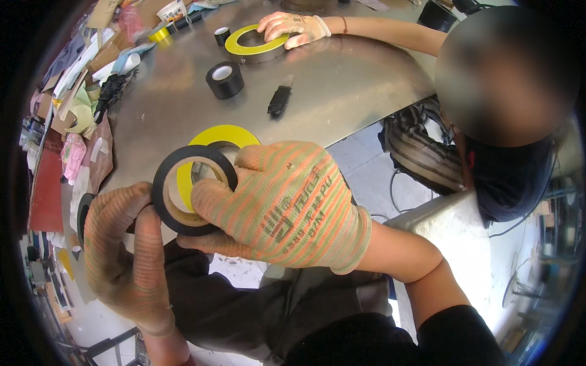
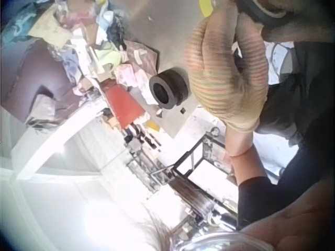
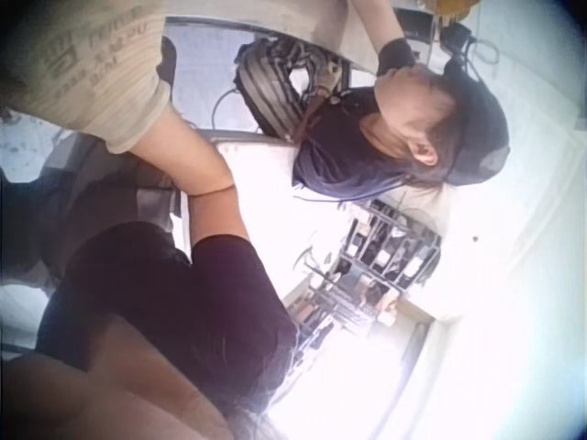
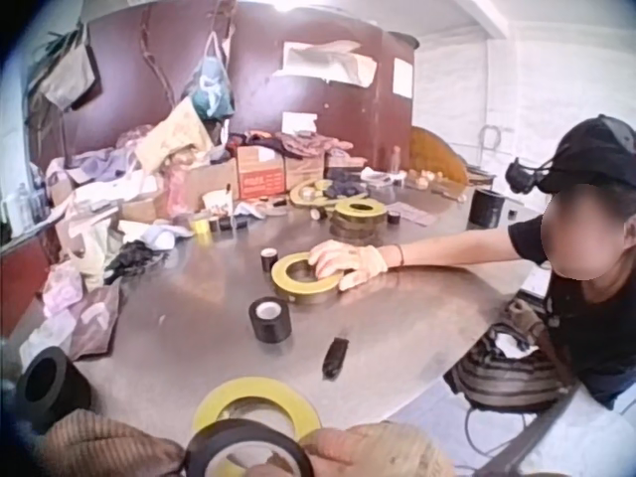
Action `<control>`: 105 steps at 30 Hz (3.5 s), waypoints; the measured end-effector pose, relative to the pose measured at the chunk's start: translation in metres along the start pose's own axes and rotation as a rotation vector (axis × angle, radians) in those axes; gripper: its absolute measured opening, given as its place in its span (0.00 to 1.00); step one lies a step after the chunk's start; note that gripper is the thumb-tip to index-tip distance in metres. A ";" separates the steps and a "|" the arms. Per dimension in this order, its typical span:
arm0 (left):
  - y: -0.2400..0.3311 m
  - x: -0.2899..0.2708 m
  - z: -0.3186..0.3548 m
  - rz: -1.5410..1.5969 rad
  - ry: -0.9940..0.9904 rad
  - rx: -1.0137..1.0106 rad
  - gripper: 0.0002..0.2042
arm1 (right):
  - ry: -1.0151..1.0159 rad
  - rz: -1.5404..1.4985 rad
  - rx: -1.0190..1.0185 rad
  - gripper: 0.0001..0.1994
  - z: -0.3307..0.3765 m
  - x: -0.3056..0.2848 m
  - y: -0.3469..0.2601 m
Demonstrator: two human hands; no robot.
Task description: The recorder applies black electrical tape to circular yellow gaskets on a workshop table.
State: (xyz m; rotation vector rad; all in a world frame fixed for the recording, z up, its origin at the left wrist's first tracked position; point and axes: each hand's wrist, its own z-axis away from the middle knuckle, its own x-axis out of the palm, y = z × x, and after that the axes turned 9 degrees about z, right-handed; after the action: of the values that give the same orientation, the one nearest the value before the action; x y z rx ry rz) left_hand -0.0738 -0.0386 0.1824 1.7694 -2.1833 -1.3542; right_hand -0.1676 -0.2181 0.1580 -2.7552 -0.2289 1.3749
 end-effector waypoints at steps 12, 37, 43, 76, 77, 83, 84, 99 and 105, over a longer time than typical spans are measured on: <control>0.007 0.003 -0.001 0.093 -0.065 0.198 0.08 | 0.064 -0.029 -0.012 0.21 0.000 -0.021 0.020; 0.020 0.004 0.007 -0.170 -0.037 0.213 0.13 | -0.105 -0.026 -0.069 0.22 0.007 -0.022 0.010; -0.002 0.012 -0.002 0.020 0.061 0.316 0.10 | -0.092 -0.205 0.006 0.18 0.013 -0.026 0.013; 0.052 -0.016 0.022 -0.321 -0.476 0.305 0.08 | -0.057 -0.347 0.251 0.17 0.048 0.006 -0.015; 0.054 -0.013 0.019 -0.164 -0.298 0.486 0.08 | -0.033 -0.420 0.210 0.17 0.046 0.000 -0.021; -0.001 0.014 0.021 0.172 0.188 0.202 0.34 | -0.034 -0.440 0.181 0.17 0.039 -0.006 -0.028; 0.002 0.012 0.019 0.212 0.047 0.022 0.39 | -0.038 -0.481 0.164 0.17 0.041 -0.006 -0.025; 0.009 -0.006 0.021 0.128 -0.086 0.158 0.12 | 0.021 -0.511 0.194 0.16 0.040 0.003 -0.036; 0.024 -0.014 0.023 -0.020 -0.137 0.282 0.11 | -0.038 -0.625 0.213 0.17 0.043 0.004 -0.033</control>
State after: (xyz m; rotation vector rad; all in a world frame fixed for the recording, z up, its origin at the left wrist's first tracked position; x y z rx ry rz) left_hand -0.0991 -0.0143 0.1892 1.8376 -2.5466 -1.2590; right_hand -0.2029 -0.1858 0.1325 -2.2004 -0.8085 1.1884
